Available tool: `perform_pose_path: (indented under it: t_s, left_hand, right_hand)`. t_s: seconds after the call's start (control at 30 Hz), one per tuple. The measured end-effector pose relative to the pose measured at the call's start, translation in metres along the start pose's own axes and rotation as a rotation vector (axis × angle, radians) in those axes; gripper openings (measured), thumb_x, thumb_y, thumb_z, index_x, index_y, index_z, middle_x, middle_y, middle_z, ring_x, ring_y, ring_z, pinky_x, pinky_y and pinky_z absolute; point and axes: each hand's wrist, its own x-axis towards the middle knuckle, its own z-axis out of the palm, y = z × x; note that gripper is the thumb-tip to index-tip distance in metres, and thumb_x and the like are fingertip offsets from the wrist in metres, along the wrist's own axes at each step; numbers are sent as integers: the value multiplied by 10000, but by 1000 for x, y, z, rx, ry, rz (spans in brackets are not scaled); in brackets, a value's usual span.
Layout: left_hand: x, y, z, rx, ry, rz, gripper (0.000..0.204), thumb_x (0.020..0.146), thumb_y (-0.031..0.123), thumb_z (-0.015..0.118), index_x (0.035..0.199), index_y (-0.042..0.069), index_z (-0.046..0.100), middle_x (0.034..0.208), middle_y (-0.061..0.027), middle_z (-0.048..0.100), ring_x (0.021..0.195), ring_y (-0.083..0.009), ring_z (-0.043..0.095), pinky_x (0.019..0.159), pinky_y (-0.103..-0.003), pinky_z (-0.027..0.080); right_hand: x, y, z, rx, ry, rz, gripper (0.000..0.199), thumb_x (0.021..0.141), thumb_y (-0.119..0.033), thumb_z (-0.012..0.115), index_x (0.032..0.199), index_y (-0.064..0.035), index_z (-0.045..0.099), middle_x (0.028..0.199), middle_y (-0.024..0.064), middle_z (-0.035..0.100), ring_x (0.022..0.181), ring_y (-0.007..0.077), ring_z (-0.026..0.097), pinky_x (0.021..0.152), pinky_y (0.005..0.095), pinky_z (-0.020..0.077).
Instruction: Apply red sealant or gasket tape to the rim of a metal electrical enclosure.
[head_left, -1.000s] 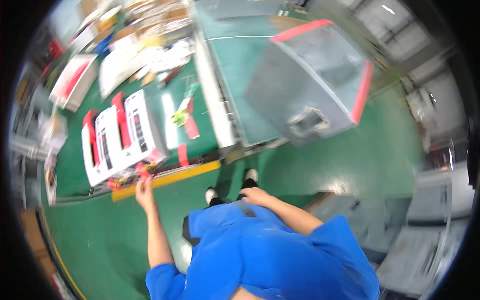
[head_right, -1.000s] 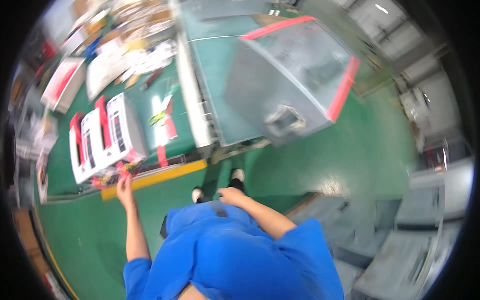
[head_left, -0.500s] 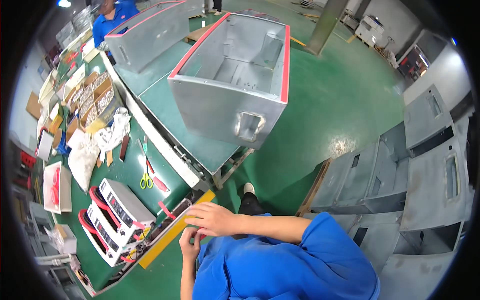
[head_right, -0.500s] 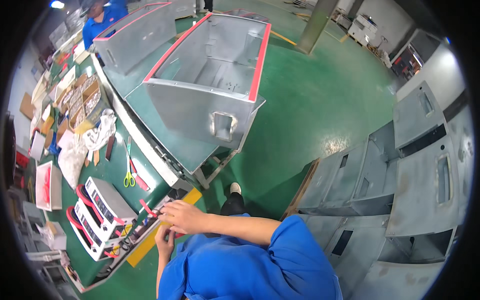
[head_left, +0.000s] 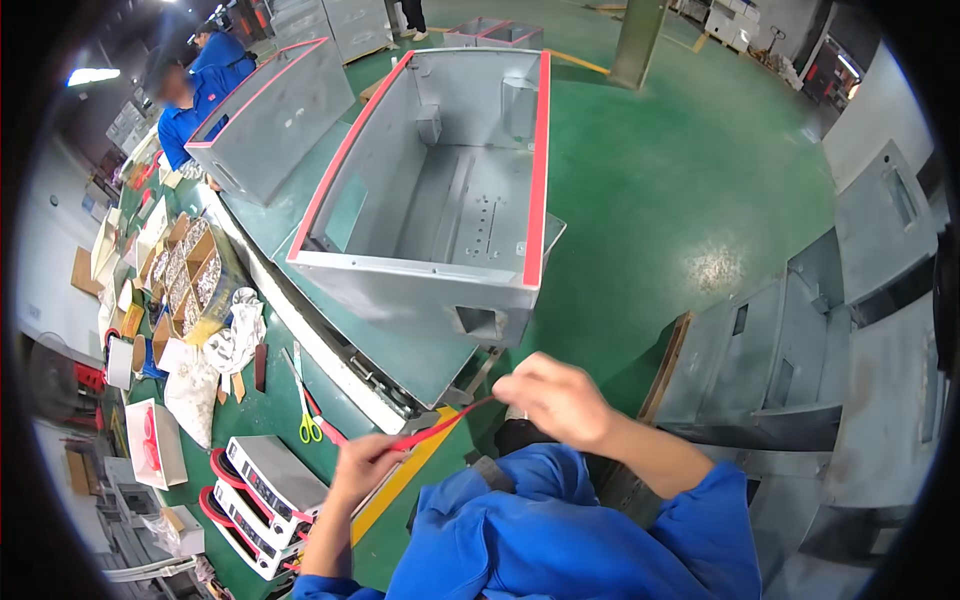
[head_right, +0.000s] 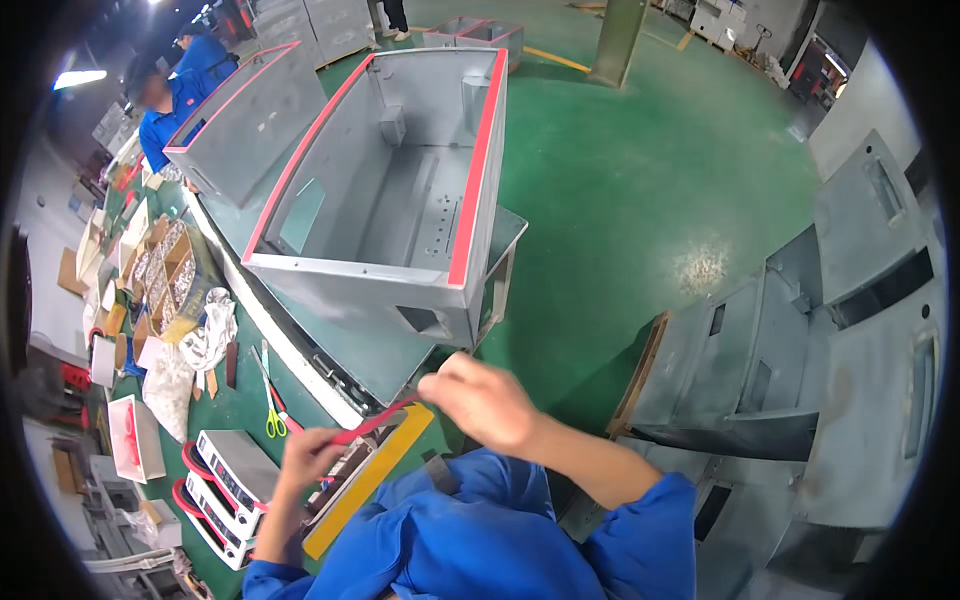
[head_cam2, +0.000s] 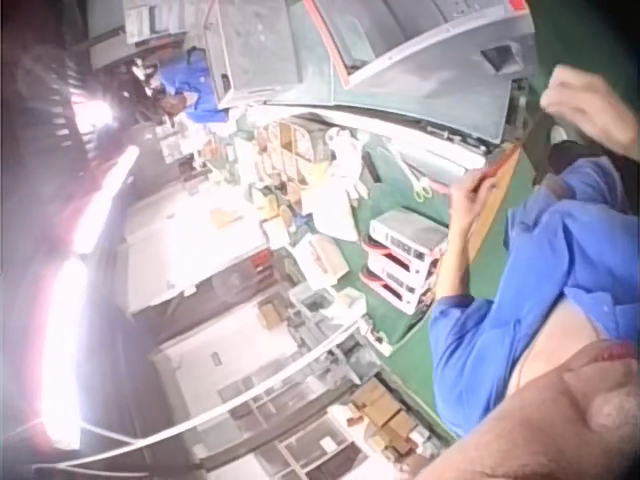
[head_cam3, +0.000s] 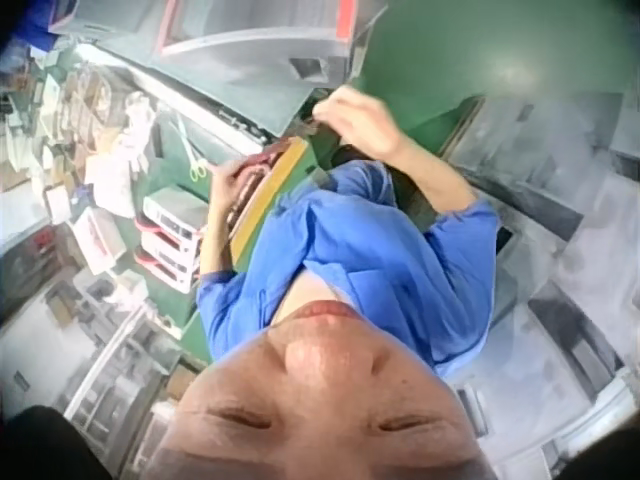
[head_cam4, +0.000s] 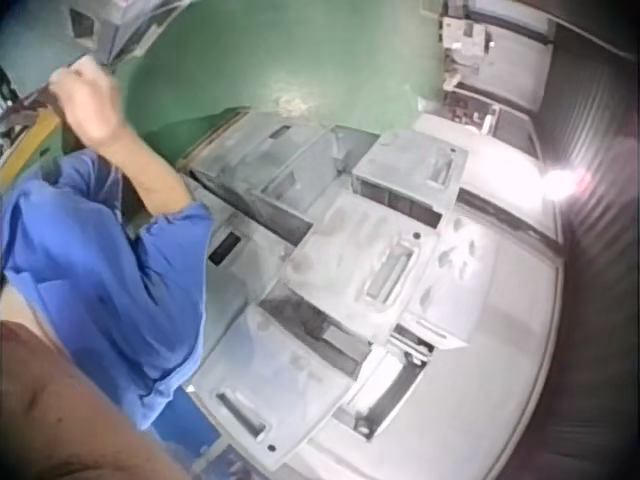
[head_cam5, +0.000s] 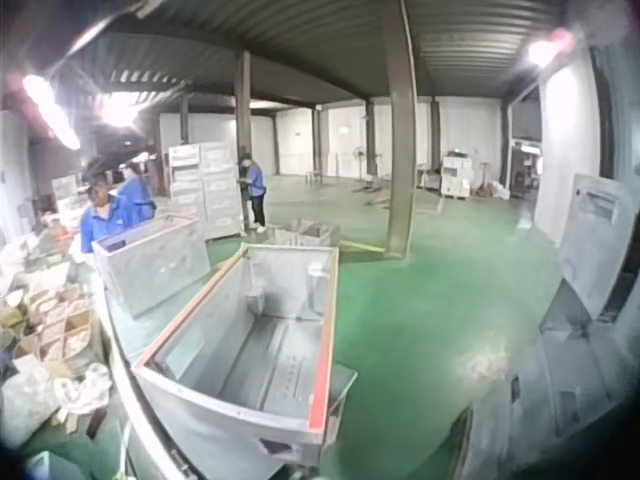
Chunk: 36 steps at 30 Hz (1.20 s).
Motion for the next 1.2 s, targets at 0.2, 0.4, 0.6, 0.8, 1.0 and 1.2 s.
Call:
perform_pose_path:
  t_s: [0.2, 0.4, 0.6, 0.8, 1.0, 1.2]
  left_hand:
    - [66, 25, -75, 102, 75, -39, 103, 727, 18, 647, 830, 14, 650, 672, -67, 617, 587, -121, 578, 542, -235, 446]
    - [115, 21, -114, -94, 121, -80, 50, 766, 30, 630, 801, 5, 604, 680, -25, 600, 570, -74, 528, 514, -193, 420]
    - [162, 18, -137, -230, 161, -38, 60, 767, 52, 636, 777, 14, 591, 667, -9, 556, 541, -57, 479, 468, -181, 370]
    - [186, 10, -152, -540, 196, -189, 86, 761, 53, 651, 758, 5, 579, 649, -36, 566, 549, -68, 518, 447, -186, 393]
    - [194, 0, -160, -411, 141, -112, 81, 769, 58, 644, 758, 21, 573, 636, -6, 549, 510, -48, 465, 421, -169, 362]
    - [201, -14, -166, -553, 197, -222, 73, 775, 43, 633, 823, 3, 595, 652, -34, 571, 519, -61, 495, 433, -177, 387]
  right_hand:
    - [30, 6, -65, 44, 122, 129, 247, 788, 23, 582, 1033, -10, 584, 769, 71, 564, 666, 121, 565, 584, 233, 456]
    - [48, 15, -75, 431, 155, 381, 107, 814, -8, 574, 880, -5, 490, 757, 51, 562, 618, 90, 550, 551, 222, 472]
    - [72, 19, -81, 214, 114, 384, 39, 848, -53, 531, 862, -34, 500, 765, 1, 526, 661, 65, 505, 605, 221, 455]
    - [87, 10, -77, 410, 235, 559, 73, 825, -65, 567, 850, -18, 517, 748, 39, 548, 646, 95, 536, 562, 237, 478]
    - [88, 11, -76, 391, 234, 691, 107, 808, -78, 601, 817, -9, 519, 735, 69, 570, 643, 116, 564, 560, 245, 494]
    - [90, 11, -73, 362, 202, 729, 110, 809, -80, 596, 845, 6, 536, 736, 76, 583, 653, 125, 573, 570, 250, 495]
